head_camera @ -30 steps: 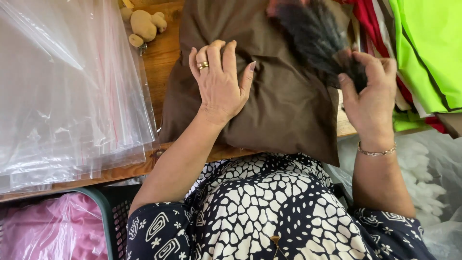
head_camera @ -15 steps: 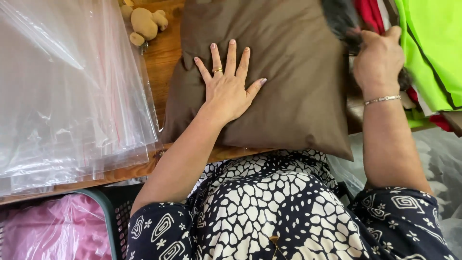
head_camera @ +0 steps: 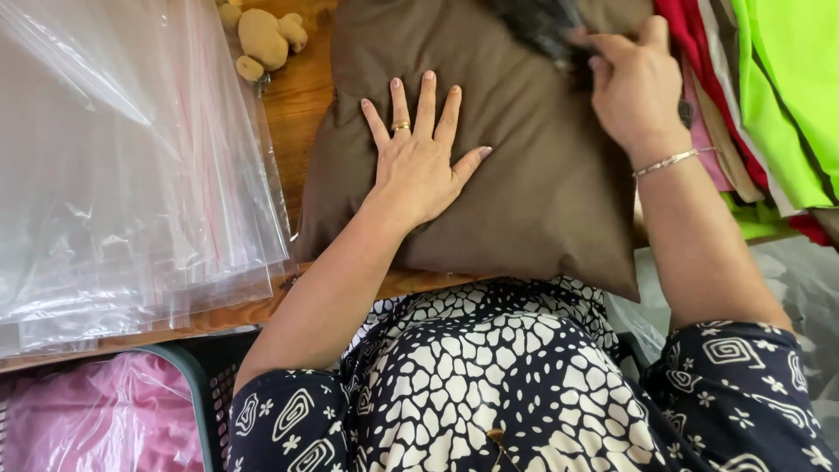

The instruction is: Closing the zipper of a filled cushion, shaping it by patting and kneading to distribute filling, and then brushing the surface with a duster.

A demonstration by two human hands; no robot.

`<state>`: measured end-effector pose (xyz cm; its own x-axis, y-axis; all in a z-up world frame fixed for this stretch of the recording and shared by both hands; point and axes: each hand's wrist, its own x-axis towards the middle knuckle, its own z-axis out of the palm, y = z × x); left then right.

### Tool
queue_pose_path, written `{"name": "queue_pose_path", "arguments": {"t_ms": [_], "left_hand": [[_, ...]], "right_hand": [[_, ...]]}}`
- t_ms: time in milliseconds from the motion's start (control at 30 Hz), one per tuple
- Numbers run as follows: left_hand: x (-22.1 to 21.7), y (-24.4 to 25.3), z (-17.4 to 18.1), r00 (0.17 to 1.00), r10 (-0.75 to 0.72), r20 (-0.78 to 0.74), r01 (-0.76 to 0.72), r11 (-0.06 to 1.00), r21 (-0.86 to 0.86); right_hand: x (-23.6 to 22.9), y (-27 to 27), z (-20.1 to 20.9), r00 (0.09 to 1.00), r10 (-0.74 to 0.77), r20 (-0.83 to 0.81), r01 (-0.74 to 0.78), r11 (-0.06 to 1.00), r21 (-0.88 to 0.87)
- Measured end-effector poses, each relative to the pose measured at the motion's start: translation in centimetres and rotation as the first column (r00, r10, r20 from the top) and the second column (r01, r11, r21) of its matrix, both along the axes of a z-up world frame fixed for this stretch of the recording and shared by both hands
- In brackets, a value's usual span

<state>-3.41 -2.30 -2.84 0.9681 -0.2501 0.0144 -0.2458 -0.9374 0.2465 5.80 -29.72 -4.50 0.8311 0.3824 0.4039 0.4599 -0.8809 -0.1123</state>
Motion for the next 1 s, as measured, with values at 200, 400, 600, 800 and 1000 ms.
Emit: {"name": "queue_pose_path", "arguments": {"t_ms": [200, 400, 600, 800, 1000], "left_hand": [[-0.9, -0.2, 1.8, 0.994, -0.102, -0.032, 0.096, 0.981, -0.166], [-0.9, 0.6, 0.8, 0.96, -0.111, 0.257, 0.151, 0.978, -0.141], [-0.4, 3.0, 2.2, 0.854, 0.137, 0.503, -0.076, 0.987, -0.14], [-2.2, 0.7, 2.9, 0.95, -0.026, 0.31, 0.124, 0.946, -0.3], [-5.6, -2.6, 1.8, 0.952, -0.297, -0.072, 0.292, 0.953, -0.078]], "right_hand": [[1.7, -1.4, 0.7, 0.908, -0.165, -0.384, 0.253, 0.949, 0.19], [-2.3, -3.5, 0.0, 0.912, -0.259, -0.318, 0.292, 0.954, 0.06], [-12.9, -3.7, 5.1, 0.761, -0.345, -0.549, 0.414, 0.91, 0.002], [-19.2, -3.8, 8.4, 0.94, -0.097, -0.326, 0.193, 0.942, 0.276], [-18.0, 2.0, 8.6, 0.983, 0.179, -0.049, -0.173, 0.979, 0.111]]}}
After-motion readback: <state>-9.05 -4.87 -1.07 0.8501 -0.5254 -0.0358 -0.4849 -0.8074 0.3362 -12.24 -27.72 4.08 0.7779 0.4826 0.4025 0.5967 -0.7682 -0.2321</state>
